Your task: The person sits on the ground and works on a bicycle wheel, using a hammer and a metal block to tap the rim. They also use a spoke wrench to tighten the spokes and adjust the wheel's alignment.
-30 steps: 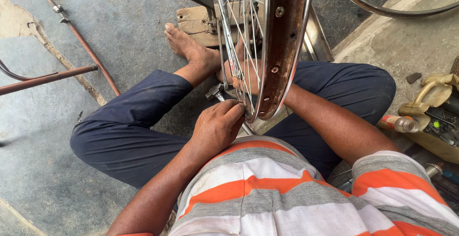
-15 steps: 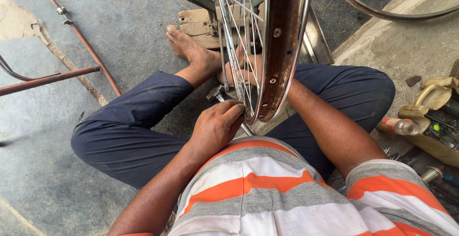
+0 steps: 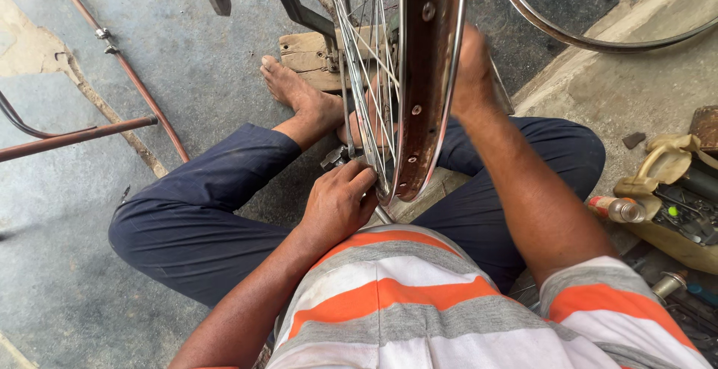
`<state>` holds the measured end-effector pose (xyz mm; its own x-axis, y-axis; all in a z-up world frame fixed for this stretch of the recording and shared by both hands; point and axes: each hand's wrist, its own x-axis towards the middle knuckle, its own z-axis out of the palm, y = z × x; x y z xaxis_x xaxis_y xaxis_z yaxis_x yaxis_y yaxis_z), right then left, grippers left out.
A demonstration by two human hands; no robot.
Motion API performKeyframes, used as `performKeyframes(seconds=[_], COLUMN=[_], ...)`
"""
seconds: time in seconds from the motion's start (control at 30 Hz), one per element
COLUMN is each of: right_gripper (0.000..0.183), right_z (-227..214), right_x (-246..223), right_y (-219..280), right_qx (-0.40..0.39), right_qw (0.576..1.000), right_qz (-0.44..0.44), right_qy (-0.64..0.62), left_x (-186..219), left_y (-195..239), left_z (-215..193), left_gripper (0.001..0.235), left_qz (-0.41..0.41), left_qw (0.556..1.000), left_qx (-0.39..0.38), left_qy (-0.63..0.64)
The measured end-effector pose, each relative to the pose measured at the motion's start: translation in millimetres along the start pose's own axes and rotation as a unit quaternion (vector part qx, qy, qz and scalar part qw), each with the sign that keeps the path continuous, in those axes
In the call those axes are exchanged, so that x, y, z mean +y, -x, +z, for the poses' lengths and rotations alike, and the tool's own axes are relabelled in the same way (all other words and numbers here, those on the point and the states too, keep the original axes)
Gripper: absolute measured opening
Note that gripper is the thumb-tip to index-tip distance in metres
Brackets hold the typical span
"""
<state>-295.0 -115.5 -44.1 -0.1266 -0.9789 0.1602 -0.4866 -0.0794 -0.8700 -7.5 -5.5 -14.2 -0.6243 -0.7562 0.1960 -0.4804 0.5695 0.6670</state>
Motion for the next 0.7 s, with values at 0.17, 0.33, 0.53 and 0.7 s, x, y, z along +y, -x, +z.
performKeyframes(seconds=[0.17,0.33,0.53,0.7], right_gripper=[0.019,0.012,0.007,0.009], right_z=[-25.6,-23.9,-17.1,0.2], right_x=[-37.4,-48.9,-44.2,-36.9], right_y=[-60.8,-65.7,-65.5,-78.6], right_qx=[0.138,0.131,0.157,0.098], right_qw=[0.858,0.822,0.820,0.879], right_qz=[-0.299,-0.326,-0.328,-0.216], right_qy=[0.394,0.448,0.442,0.414], left_x=[1.0,-10.9,-17.3,-12.6], left_y=[0.5,7.1,9.1,16.1], left_z=[4.8,-3.8,-6.7,-9.2], left_gripper=[0.019,0.019,0.028,0.026], left_qz=[-0.051,-0.082,-0.066,-0.101], left_qw=[0.999,0.996,0.997,0.994], left_qx=[0.011,0.038,-0.002,-0.015], left_qy=[-0.009,-0.017,-0.038,-0.047])
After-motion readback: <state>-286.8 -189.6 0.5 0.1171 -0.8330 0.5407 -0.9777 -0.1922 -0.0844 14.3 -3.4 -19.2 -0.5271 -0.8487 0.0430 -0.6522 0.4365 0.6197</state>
